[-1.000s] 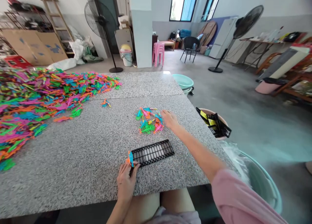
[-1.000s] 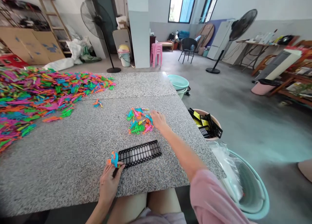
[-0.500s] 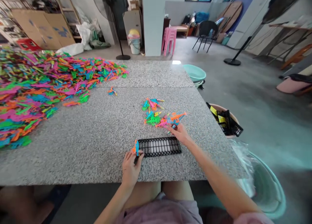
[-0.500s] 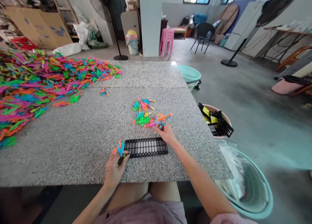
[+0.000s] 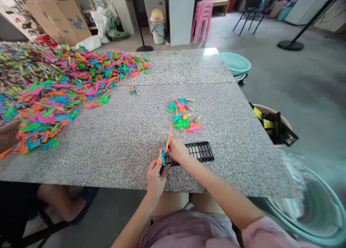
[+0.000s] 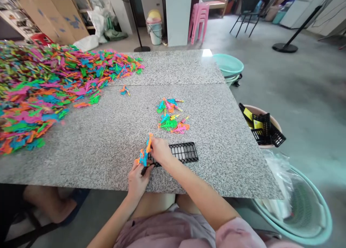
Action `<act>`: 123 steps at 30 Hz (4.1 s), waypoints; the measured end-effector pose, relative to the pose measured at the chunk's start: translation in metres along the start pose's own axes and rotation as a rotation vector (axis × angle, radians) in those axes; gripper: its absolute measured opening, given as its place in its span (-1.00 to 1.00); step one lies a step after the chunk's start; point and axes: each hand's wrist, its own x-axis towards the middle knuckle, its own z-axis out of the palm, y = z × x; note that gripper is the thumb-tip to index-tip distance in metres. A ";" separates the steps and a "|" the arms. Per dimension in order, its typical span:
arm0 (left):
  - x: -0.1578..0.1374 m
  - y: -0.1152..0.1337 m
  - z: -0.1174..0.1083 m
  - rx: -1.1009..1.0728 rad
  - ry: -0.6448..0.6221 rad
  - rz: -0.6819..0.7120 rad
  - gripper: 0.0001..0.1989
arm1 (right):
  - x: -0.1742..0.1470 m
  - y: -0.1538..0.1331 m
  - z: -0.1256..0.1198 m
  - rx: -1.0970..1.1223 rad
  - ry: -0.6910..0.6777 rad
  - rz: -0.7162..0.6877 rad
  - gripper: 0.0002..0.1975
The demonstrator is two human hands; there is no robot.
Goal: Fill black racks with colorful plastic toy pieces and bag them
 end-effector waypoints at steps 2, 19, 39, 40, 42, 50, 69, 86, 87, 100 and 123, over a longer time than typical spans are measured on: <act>0.001 0.000 0.000 -0.010 0.004 0.013 -0.87 | -0.001 -0.007 0.000 -0.088 -0.019 -0.002 -0.70; 0.010 0.006 -0.032 -0.017 0.083 0.069 -0.45 | 0.004 0.132 -0.117 -0.629 -0.003 -0.165 -0.83; 0.078 0.000 -0.058 -0.059 -0.388 0.465 -0.53 | -0.076 0.014 0.025 0.453 0.148 0.083 -0.96; 0.077 0.001 -0.058 -0.058 -0.384 0.452 -0.52 | -0.075 0.011 0.025 0.326 0.165 0.077 -0.96; 0.076 0.003 -0.057 -0.052 -0.365 0.414 -0.53 | -0.071 0.004 0.021 0.110 0.176 0.053 -0.97; 0.069 0.010 -0.052 0.068 -0.072 0.554 -0.47 | -0.048 -0.017 0.004 -0.144 -0.111 0.020 -0.89; 0.056 0.002 -0.046 0.016 -0.193 0.501 -0.73 | 0.034 0.078 -0.081 -0.352 0.202 -0.096 -0.74; 0.057 0.001 -0.051 -0.022 -0.267 0.480 -0.75 | 0.000 0.019 -0.020 0.089 -0.028 -0.244 -0.80; 0.057 0.000 -0.051 -0.023 -0.266 0.483 -0.75 | -0.001 0.018 -0.021 0.108 -0.026 -0.242 -0.80; 0.054 -0.002 -0.047 0.023 -0.249 0.504 -0.72 | 0.000 0.008 -0.021 -0.016 -0.084 -0.202 -0.78; 0.074 0.006 -0.056 0.037 -0.377 0.610 -0.81 | 0.051 0.096 -0.084 -0.658 0.076 -0.177 -0.60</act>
